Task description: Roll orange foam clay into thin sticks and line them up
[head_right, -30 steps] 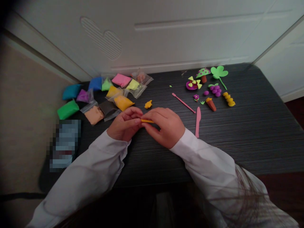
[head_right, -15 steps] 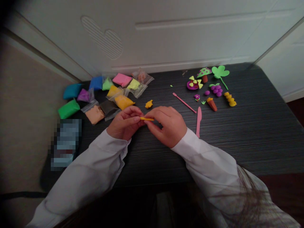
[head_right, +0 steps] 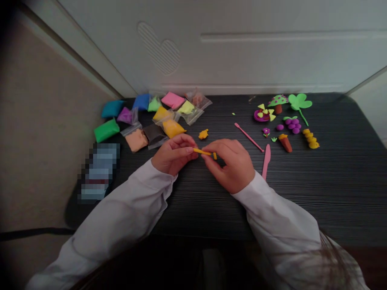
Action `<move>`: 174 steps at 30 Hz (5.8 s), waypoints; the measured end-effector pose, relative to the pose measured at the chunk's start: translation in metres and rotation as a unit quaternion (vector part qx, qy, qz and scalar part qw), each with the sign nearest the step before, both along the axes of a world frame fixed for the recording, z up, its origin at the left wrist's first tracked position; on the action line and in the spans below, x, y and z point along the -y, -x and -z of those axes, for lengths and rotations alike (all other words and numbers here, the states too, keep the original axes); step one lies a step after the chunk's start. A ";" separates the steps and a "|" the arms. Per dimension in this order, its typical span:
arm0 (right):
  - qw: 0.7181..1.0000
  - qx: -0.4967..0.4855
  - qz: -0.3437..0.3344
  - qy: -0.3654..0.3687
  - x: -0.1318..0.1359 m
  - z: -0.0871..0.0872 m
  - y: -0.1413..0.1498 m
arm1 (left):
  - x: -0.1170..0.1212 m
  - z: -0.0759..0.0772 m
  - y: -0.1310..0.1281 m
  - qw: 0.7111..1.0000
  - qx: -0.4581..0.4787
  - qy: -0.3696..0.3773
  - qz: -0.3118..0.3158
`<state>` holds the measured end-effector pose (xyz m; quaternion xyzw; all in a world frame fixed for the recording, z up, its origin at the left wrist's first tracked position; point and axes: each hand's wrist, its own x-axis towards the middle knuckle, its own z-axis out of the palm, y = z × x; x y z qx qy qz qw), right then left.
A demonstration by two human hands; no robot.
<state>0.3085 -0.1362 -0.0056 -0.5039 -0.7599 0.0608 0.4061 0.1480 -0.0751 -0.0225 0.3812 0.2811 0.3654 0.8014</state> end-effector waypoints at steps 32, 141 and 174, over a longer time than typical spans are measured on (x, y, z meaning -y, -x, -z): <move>0.998 -0.048 0.037 0.004 0.000 -0.002 -0.005 | -0.002 0.000 0.003 0.999 0.025 0.034 0.004; 0.967 -0.205 0.025 0.150 0.002 0.003 0.004 | 0.011 -0.005 0.005 0.740 -0.287 -0.571 -0.209; 0.971 -0.204 0.030 0.119 0.003 0.002 0.004 | 0.009 -0.004 0.005 0.728 -0.255 -0.592 -0.233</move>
